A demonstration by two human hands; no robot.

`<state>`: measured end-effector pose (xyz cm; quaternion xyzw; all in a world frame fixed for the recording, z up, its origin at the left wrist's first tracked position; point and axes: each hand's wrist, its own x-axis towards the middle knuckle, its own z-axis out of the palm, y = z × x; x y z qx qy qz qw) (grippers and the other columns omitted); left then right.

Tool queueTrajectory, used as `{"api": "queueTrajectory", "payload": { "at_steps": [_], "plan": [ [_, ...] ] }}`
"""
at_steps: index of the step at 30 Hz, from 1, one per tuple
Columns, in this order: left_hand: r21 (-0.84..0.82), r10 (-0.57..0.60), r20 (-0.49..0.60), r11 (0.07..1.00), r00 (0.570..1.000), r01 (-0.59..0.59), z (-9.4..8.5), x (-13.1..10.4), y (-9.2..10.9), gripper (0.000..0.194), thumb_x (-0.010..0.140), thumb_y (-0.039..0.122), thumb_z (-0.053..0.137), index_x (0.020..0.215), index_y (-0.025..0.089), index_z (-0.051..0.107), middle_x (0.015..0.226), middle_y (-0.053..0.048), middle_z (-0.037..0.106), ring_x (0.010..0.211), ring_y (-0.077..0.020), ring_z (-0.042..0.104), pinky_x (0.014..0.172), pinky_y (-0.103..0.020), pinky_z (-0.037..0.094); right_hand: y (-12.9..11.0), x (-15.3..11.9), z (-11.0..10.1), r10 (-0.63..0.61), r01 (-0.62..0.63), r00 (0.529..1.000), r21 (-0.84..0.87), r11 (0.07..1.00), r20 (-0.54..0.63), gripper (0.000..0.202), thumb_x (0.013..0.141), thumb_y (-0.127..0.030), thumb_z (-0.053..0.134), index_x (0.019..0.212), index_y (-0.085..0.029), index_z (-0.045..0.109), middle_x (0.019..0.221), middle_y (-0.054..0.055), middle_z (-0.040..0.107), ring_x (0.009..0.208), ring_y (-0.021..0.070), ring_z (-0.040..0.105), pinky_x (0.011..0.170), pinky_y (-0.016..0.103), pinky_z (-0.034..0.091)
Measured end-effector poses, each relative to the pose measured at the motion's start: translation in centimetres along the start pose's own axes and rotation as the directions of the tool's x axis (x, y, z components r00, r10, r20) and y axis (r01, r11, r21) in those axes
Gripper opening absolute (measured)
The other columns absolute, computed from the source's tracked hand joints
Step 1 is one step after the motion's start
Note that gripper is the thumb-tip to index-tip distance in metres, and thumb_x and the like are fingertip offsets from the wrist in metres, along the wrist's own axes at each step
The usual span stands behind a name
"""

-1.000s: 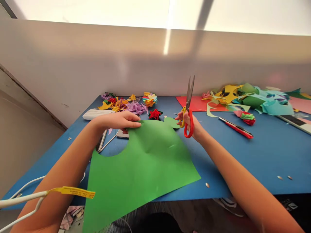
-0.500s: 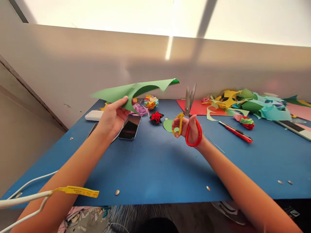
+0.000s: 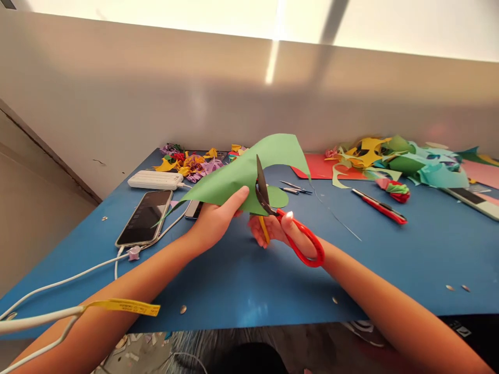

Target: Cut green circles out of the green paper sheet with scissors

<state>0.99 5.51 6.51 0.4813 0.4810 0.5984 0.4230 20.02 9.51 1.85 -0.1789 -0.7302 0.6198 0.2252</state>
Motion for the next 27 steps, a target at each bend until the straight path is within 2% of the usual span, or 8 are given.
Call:
{"api": "queueTrajectory", "payload": {
  "at_steps": [2, 5, 9, 13, 17, 22, 27],
  "plan": [
    [0.038, -0.006, 0.044, 0.999, 0.999, 0.005, 0.4, -0.5, 0.3, 0.019, 0.076, 0.040, 0.069, 0.083, 0.022, 0.066, 0.086, -0.002, 0.068, 0.078, -0.0187, 0.063, 0.060, -0.027, 0.053, -0.5, -0.2, 0.3, -0.003, 0.003, 1.000, -0.010, 1.000, 0.010, 0.082, 0.082, -0.084, 0.016, 0.112, -0.018, 0.054, 0.093, 0.009, 0.055, 0.076, 0.0202, 0.052, 0.075, 0.039, 0.046],
    [0.065, -0.035, 0.112, 0.998, 0.993, 0.028, 0.8, -0.9, 1.2, 0.021, 0.076, 0.040, 0.068, 0.069, 0.021, 0.062, 0.068, -0.001, 0.064, 0.070, -0.0196, 0.064, 0.058, -0.029, 0.053, -1.3, -0.4, 0.7, -0.006, 0.006, 1.000, -0.036, 0.999, 0.019, 0.076, 0.084, -0.082, 0.014, 0.101, -0.018, 0.053, 0.082, 0.007, 0.054, 0.071, 0.0193, 0.049, 0.074, 0.039, 0.045],
    [0.075, -0.084, 0.099, 0.994, 0.992, 0.077, 1.1, -1.1, 1.6, 0.024, 0.076, 0.040, 0.068, 0.063, 0.022, 0.059, 0.051, 0.000, 0.052, 0.065, -0.0207, 0.063, 0.058, -0.030, 0.052, -1.6, -0.5, 1.0, -0.025, 0.026, 0.999, -0.023, 0.999, 0.040, 0.074, 0.084, -0.081, 0.012, 0.088, -0.018, 0.050, 0.071, 0.003, 0.046, 0.062, 0.0166, 0.043, 0.066, 0.035, 0.044],
    [0.072, -0.109, 0.104, 0.992, 0.989, 0.102, 1.3, -1.2, 1.1, 0.028, 0.077, 0.042, 0.067, 0.059, 0.022, 0.057, 0.050, -0.001, 0.052, 0.069, -0.0219, 0.064, 0.060, -0.031, 0.053, -1.0, -0.4, 1.3, -0.041, 0.038, 0.999, 0.080, 0.996, 0.036, 0.072, 0.085, -0.080, 0.011, 0.084, -0.018, 0.048, 0.069, 0.001, 0.041, 0.058, 0.0144, 0.039, 0.060, 0.033, 0.042],
    [0.083, -0.109, 0.159, 0.992, 0.981, 0.096, 1.3, -1.2, 0.6, 0.038, 0.082, 0.044, 0.061, 0.052, 0.023, 0.052, 0.047, -0.001, 0.048, 0.065, -0.0201, 0.061, 0.063, -0.031, 0.053, -0.7, -0.3, 2.0, -0.007, 0.009, 1.000, 0.177, 0.984, -0.012, 0.072, 0.082, -0.083, 0.019, 0.086, -0.018, 0.050, 0.068, -0.001, 0.036, 0.055, 0.0130, 0.036, 0.054, 0.031, 0.040],
    [0.094, -0.113, 0.173, 0.991, 0.978, 0.098, 1.6, -1.7, 0.7, 0.049, 0.085, 0.043, 0.057, 0.044, 0.022, 0.043, 0.043, 0.001, 0.036, 0.048, -0.0136, 0.046, 0.054, -0.027, 0.048, -0.3, -0.5, 2.6, 0.031, -0.017, 0.999, 0.292, 0.956, -0.042, 0.071, 0.081, -0.084, 0.026, 0.088, -0.018, 0.051, 0.064, -0.004, 0.030, 0.051, 0.0104, 0.025, 0.046, 0.027, 0.033],
    [0.123, -0.118, 0.209, 0.988, 0.971, 0.094, 1.7, -2.2, 1.2, 0.049, 0.088, 0.043, 0.055, 0.046, 0.020, 0.043, 0.045, 0.002, 0.037, 0.044, -0.0097, 0.036, 0.050, -0.024, 0.043, -0.1, -0.9, 2.7, 0.068, -0.043, 0.995, 0.314, 0.948, -0.069, 0.066, 0.083, -0.081, 0.030, 0.084, -0.018, 0.050, 0.064, -0.005, 0.028, 0.052, 0.0090, 0.023, 0.045, 0.025, 0.030]
  ]
}}
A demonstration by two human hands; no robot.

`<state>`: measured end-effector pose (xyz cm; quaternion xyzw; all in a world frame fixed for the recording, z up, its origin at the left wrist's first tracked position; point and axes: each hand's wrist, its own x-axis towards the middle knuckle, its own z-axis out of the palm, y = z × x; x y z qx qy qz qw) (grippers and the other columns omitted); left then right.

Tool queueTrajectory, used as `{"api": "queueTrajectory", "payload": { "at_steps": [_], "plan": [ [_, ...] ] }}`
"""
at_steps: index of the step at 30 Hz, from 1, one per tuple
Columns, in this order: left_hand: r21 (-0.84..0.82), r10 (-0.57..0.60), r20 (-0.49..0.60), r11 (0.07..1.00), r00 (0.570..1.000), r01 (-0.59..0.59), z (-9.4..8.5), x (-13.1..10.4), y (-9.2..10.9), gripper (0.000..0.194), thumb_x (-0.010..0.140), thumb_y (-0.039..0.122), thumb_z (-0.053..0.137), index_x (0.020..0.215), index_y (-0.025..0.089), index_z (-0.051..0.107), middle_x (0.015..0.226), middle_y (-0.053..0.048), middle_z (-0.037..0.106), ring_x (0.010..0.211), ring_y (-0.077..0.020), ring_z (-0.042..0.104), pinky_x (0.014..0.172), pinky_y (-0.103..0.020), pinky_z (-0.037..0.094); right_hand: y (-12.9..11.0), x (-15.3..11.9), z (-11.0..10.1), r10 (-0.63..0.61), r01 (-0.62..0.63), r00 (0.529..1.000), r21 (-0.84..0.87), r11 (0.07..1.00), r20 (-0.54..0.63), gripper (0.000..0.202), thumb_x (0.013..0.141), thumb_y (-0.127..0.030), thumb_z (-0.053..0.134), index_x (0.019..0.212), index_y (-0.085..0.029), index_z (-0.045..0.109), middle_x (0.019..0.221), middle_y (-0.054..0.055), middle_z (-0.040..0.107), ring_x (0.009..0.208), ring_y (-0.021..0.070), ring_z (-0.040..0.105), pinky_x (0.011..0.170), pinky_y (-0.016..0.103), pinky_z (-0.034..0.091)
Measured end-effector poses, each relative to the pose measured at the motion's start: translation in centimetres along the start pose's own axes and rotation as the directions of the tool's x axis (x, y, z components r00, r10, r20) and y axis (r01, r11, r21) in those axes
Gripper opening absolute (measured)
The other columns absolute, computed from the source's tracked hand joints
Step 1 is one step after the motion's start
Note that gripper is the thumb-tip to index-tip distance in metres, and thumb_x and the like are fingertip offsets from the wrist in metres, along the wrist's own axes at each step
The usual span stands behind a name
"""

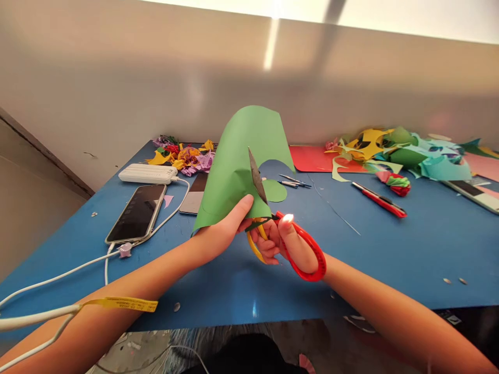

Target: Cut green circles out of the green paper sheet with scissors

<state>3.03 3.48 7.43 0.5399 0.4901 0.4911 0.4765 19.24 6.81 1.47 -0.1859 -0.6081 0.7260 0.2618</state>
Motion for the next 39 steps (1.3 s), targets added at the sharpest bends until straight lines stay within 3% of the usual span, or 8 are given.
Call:
{"api": "queueTrajectory", "payload": {
  "at_steps": [6, 12, 17, 20, 23, 28, 35, 39],
  "plan": [
    [0.062, 0.024, 0.012, 0.998, 1.000, -0.024, -0.1, -0.1, -0.2, 0.045, 0.089, 0.042, 0.054, 0.051, 0.019, 0.046, 0.049, 0.003, 0.042, 0.048, -0.0093, 0.038, 0.053, -0.024, 0.042, -0.6, 0.4, 0.5, 0.037, -0.037, 0.998, -0.002, 0.999, -0.043, 0.074, 0.071, -0.090, 0.034, 0.081, -0.018, 0.048, 0.061, -0.006, 0.028, 0.046, 0.0066, 0.019, 0.038, 0.022, 0.026],
    [-0.013, 0.061, 0.060, 0.998, 0.996, -0.060, -0.1, -0.1, -1.1, 0.046, 0.090, 0.045, 0.052, 0.053, 0.019, 0.047, 0.050, 0.002, 0.043, 0.047, -0.0096, 0.037, 0.051, -0.025, 0.040, -0.5, 0.3, 0.6, -0.019, 0.019, 1.000, -0.029, 0.999, 0.010, 0.077, 0.074, -0.090, 0.024, 0.084, -0.018, 0.051, 0.061, -0.005, 0.027, 0.048, 0.0080, 0.022, 0.041, 0.025, 0.030],
    [-0.257, 0.120, -0.228, 0.950, 0.966, -0.179, 0.0, 0.3, -2.4, 0.037, 0.084, 0.050, 0.061, 0.065, 0.021, 0.049, 0.055, 0.005, 0.041, 0.045, -0.0084, 0.037, 0.041, -0.023, 0.033, 0.0, 0.1, 0.1, -0.097, 0.097, 0.995, -0.072, 0.993, 0.006, 0.070, 0.083, -0.081, 0.028, 0.093, -0.017, 0.054, 0.064, -0.004, 0.031, 0.050, 0.0094, 0.026, 0.044, 0.026, 0.033],
    [-0.237, 0.113, -0.378, 0.948, 0.919, -0.214, 0.0, 0.6, -2.6, 0.032, 0.080, 0.047, 0.068, 0.071, 0.021, 0.053, 0.059, 0.004, 0.044, 0.049, -0.0084, 0.041, 0.040, -0.021, 0.035, 0.2, 0.0, -0.4, -0.130, 0.139, 0.989, -0.152, 0.979, 0.071, 0.078, 0.082, -0.084, 0.021, 0.099, -0.017, 0.058, 0.065, -0.001, 0.042, 0.051, 0.0123, 0.040, 0.051, 0.031, 0.043],
    [-0.196, 0.135, -0.437, 0.951, 0.889, -0.241, -0.1, 0.9, -2.4, 0.031, 0.078, 0.048, 0.069, 0.075, 0.020, 0.056, 0.065, 0.003, 0.050, 0.054, -0.0096, 0.046, 0.043, -0.021, 0.040, 0.1, -0.1, -0.6, -0.094, 0.125, 0.983, -0.204, 0.971, 0.157, 0.085, 0.077, -0.088, 0.020, 0.112, -0.019, 0.058, 0.080, 0.007, 0.057, 0.067, 0.0193, 0.055, 0.063, 0.037, 0.051],
    [-0.035, 0.212, -0.365, 0.970, 0.907, -0.240, -0.2, 0.8, -2.4, 0.039, 0.082, 0.053, 0.063, 0.065, 0.021, 0.052, 0.059, 0.003, 0.050, 0.050, -0.0101, 0.048, 0.045, -0.023, 0.043, -0.7, 0.0, 0.2, -0.110, 0.135, 0.986, -0.209, 0.969, 0.124, 0.090, 0.073, -0.090, 0.020, 0.126, -0.023, 0.051, 0.108, 0.013, 0.059, 0.097, 0.0275, 0.057, 0.081, 0.041, 0.053],
    [0.144, 0.300, -0.306, 0.953, 0.903, -0.268, -0.5, 0.4, -2.9, 0.040, 0.088, 0.052, 0.056, 0.063, 0.021, 0.052, 0.055, 0.002, 0.051, 0.049, -0.0120, 0.051, 0.047, -0.026, 0.046, -1.0, 0.0, 0.6, -0.126, 0.136, 0.988, -0.109, 0.985, 0.088, 0.088, 0.075, -0.089, 0.017, 0.114, -0.021, 0.058, 0.096, 0.011, 0.060, 0.075, 0.0221, 0.058, 0.064, 0.037, 0.050],
    [0.099, 0.292, -0.391, 0.956, 0.873, -0.276, -0.6, 0.6, -2.9, 0.037, 0.084, 0.056, 0.059, 0.069, 0.022, 0.056, 0.061, 0.001, 0.056, 0.053, -0.0136, 0.053, 0.048, -0.029, 0.049, -0.2, -0.1, -0.1, -0.160, 0.179, 0.980, -0.165, 0.970, 0.119, 0.088, 0.079, -0.086, 0.017, 0.119, -0.018, 0.054, 0.096, 0.010, 0.059, 0.072, 0.0206, 0.058, 0.067, 0.037, 0.049]
  ]
}}
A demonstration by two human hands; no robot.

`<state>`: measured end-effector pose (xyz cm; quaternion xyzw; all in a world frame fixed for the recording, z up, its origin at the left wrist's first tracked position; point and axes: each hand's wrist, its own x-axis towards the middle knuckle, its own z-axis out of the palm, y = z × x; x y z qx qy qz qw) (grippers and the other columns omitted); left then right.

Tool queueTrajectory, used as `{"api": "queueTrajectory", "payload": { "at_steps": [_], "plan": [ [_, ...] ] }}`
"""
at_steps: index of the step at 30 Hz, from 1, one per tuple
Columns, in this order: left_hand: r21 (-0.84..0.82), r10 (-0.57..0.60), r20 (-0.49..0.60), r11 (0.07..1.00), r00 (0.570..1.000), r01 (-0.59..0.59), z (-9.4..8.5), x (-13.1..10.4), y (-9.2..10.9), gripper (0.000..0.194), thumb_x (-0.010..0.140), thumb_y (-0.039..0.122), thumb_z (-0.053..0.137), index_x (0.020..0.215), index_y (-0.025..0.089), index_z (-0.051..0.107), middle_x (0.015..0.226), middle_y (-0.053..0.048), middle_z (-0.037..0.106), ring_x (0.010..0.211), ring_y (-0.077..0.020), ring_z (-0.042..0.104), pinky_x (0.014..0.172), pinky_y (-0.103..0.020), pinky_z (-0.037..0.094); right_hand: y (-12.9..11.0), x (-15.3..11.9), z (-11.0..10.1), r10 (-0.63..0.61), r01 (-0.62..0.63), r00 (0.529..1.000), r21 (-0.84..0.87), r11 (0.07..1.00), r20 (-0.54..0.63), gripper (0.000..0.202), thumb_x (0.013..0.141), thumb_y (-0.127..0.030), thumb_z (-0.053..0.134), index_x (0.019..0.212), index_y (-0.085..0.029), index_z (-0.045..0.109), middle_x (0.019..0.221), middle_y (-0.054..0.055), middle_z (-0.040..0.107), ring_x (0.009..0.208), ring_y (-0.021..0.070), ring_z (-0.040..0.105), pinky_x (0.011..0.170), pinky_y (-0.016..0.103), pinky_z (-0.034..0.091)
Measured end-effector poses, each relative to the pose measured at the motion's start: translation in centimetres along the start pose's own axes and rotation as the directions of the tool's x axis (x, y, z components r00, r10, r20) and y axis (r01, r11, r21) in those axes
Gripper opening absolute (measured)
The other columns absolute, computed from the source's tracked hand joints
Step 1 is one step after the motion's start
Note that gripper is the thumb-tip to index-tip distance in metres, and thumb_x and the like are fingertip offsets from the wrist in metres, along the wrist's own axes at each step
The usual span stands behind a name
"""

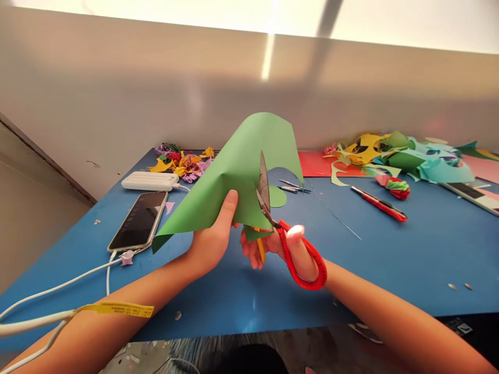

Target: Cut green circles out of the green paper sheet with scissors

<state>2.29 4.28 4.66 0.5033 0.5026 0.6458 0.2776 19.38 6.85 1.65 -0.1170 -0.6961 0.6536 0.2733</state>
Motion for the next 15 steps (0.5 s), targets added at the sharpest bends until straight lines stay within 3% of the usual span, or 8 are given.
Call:
{"api": "queueTrajectory", "payload": {
  "at_steps": [3, 6, 11, 15],
  "plan": [
    [-0.069, -0.034, -0.109, 0.997, 0.994, 0.026, 0.1, 0.4, 0.1, 0.035, 0.079, 0.058, 0.064, 0.082, 0.023, 0.061, 0.076, -0.001, 0.063, 0.061, -0.0143, 0.056, 0.048, -0.028, 0.052, 0.4, -0.1, -0.2, -0.028, 0.029, 1.000, -0.049, 0.998, 0.009, 0.087, 0.081, -0.084, 0.016, 0.116, -0.015, 0.055, 0.099, 0.012, 0.059, 0.074, 0.0206, 0.059, 0.068, 0.036, 0.048],
    [-0.087, -0.063, -0.138, 0.995, 0.988, 0.051, 0.2, 0.5, 0.2, 0.038, 0.077, 0.058, 0.066, 0.090, 0.022, 0.063, 0.086, -0.003, 0.067, 0.066, -0.0150, 0.059, 0.050, -0.026, 0.054, 0.3, -0.1, -0.2, -0.030, 0.031, 0.999, -0.071, 0.997, 0.010, 0.087, 0.081, -0.084, 0.013, 0.114, -0.015, 0.055, 0.099, 0.012, 0.058, 0.073, 0.0200, 0.058, 0.068, 0.036, 0.048],
    [-0.106, -0.086, -0.127, 0.992, 0.988, 0.073, 0.1, 0.3, 0.2, 0.036, 0.078, 0.056, 0.066, 0.087, 0.022, 0.062, 0.075, -0.001, 0.064, 0.062, -0.0149, 0.059, 0.048, -0.027, 0.053, -0.5, -0.1, 0.0, -0.038, 0.036, 0.999, -0.129, 0.991, -0.016, 0.085, 0.083, -0.081, 0.010, 0.113, -0.015, 0.055, 0.096, 0.011, 0.058, 0.071, 0.0183, 0.054, 0.070, 0.036, 0.046],
    [-0.017, -0.021, -0.067, 1.000, 0.998, 0.020, -0.3, 0.4, 0.4, 0.036, 0.083, 0.056, 0.061, 0.071, 0.022, 0.058, 0.061, 0.001, 0.058, 0.054, -0.0139, 0.055, 0.048, -0.029, 0.050, -0.7, -0.2, 0.3, -0.007, 0.008, 1.000, -0.122, 0.993, 0.008, 0.084, 0.083, -0.082, 0.013, 0.110, -0.014, 0.056, 0.094, 0.011, 0.057, 0.070, 0.0180, 0.053, 0.069, 0.037, 0.046]
  ]
}}
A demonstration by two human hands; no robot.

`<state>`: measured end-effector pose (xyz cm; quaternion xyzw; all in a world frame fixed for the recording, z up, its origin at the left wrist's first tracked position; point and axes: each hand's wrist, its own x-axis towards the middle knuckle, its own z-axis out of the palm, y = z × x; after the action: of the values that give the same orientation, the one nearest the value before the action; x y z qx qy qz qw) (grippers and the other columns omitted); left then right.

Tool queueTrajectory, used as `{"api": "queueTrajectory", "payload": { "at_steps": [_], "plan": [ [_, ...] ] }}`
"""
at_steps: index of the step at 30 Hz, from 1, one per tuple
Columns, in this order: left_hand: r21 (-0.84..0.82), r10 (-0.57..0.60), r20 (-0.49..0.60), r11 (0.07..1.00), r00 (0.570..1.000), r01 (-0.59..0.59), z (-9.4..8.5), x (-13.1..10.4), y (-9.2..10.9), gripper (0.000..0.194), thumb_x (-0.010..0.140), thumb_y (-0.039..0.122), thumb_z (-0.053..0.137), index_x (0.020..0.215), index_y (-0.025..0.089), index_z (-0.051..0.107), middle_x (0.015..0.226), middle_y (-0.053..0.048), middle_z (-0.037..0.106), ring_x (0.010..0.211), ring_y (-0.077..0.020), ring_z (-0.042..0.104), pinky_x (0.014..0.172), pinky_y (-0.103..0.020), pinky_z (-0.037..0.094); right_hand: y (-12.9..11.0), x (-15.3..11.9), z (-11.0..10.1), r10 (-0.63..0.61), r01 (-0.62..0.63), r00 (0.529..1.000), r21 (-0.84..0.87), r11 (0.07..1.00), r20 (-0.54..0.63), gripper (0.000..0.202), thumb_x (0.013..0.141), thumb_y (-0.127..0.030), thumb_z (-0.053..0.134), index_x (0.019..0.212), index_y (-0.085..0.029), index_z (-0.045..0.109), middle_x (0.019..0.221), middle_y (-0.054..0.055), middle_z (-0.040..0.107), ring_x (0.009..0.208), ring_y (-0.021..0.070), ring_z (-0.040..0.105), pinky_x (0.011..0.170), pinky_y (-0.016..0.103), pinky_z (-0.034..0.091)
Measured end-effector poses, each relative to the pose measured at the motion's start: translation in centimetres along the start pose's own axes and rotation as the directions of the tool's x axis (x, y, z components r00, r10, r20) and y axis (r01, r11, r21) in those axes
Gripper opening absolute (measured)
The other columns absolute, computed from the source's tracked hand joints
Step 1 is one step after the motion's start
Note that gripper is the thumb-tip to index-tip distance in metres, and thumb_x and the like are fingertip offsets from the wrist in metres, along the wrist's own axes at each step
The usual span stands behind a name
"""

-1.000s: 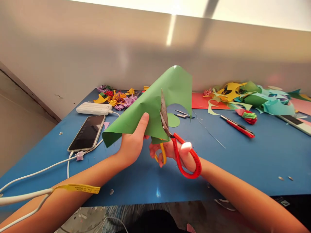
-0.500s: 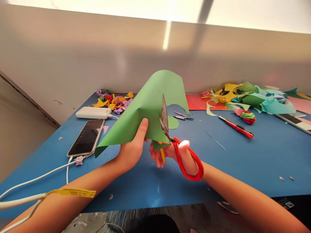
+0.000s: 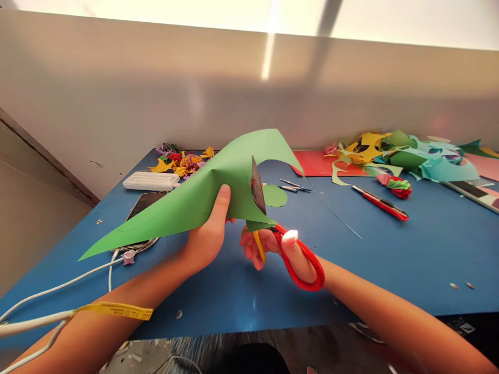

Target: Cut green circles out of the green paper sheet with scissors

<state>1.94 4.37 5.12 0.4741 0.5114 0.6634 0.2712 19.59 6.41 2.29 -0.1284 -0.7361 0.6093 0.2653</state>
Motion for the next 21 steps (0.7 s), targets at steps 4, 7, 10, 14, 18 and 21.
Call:
{"api": "queueTrajectory", "payload": {
  "at_steps": [4, 7, 10, 14, 18, 21],
  "plan": [
    [0.091, 0.053, 0.078, 0.994, 0.996, -0.060, -0.1, -0.1, 0.1, 0.045, 0.088, 0.055, 0.054, 0.058, 0.022, 0.050, 0.052, 0.002, 0.050, 0.050, -0.0132, 0.051, 0.051, -0.031, 0.046, 0.2, 0.0, 0.0, -0.011, 0.011, 1.000, 0.010, 1.000, -0.017, 0.086, 0.081, -0.084, 0.014, 0.107, -0.014, 0.057, 0.091, 0.011, 0.056, 0.068, 0.0178, 0.052, 0.068, 0.037, 0.046],
    [0.007, 0.050, 0.097, 0.999, 0.994, -0.051, 0.1, -0.3, -0.1, 0.045, 0.090, 0.056, 0.049, 0.060, 0.023, 0.048, 0.051, 0.002, 0.046, 0.047, -0.0133, 0.046, 0.046, -0.032, 0.041, 0.2, 0.1, -0.1, -0.034, 0.034, 0.999, 0.003, 0.999, -0.028, 0.084, 0.084, -0.081, 0.014, 0.109, -0.014, 0.056, 0.092, 0.010, 0.055, 0.067, 0.0178, 0.052, 0.068, 0.038, 0.045],
    [-0.072, 0.042, 0.136, 0.997, 0.990, -0.032, 0.1, -0.4, -0.4, 0.046, 0.091, 0.056, 0.047, 0.059, 0.023, 0.045, 0.050, 0.002, 0.044, 0.044, -0.0132, 0.043, 0.043, -0.031, 0.038, -0.1, 0.2, -0.1, -0.048, 0.048, 0.998, -0.016, 0.999, -0.038, 0.084, 0.083, -0.082, 0.015, 0.110, -0.014, 0.055, 0.092, 0.010, 0.054, 0.066, 0.0181, 0.052, 0.066, 0.038, 0.045],
    [0.023, 0.066, 0.170, 0.997, 0.983, -0.071, -0.3, -0.6, -0.7, 0.044, 0.090, 0.056, 0.047, 0.061, 0.023, 0.049, 0.054, 0.000, 0.049, 0.053, -0.0160, 0.053, 0.053, -0.032, 0.048, -0.4, 0.2, -0.1, -0.034, 0.033, 0.999, -0.058, 0.998, -0.022, 0.085, 0.082, -0.083, 0.014, 0.113, -0.015, 0.054, 0.087, 0.009, 0.055, 0.067, 0.0188, 0.052, 0.067, 0.038, 0.045],
    [0.237, 0.109, 0.098, 0.963, 0.989, -0.130, -1.0, -0.8, 0.0, 0.037, 0.089, 0.056, 0.050, 0.086, 0.022, 0.064, 0.077, -0.007, 0.067, 0.088, -0.0248, 0.065, 0.078, -0.037, 0.056, -0.5, 0.2, -0.1, -0.014, 0.014, 1.000, -0.037, 0.999, 0.000, 0.082, 0.081, -0.085, 0.019, 0.109, -0.016, 0.055, 0.088, 0.008, 0.054, 0.067, 0.0182, 0.052, 0.068, 0.039, 0.045],
    [0.339, 0.148, 0.152, 0.921, 0.977, -0.192, -1.2, -0.8, 0.7, 0.039, 0.092, 0.052, 0.046, 0.102, 0.021, 0.067, 0.098, -0.011, 0.071, 0.107, -0.0284, 0.063, 0.091, -0.042, 0.054, -0.5, 0.2, -0.1, 0.029, -0.029, 0.999, -0.029, 0.999, -0.021, 0.083, 0.077, -0.088, 0.023, 0.104, -0.016, 0.056, 0.087, 0.008, 0.054, 0.067, 0.0186, 0.052, 0.068, 0.039, 0.045]
  ]
}}
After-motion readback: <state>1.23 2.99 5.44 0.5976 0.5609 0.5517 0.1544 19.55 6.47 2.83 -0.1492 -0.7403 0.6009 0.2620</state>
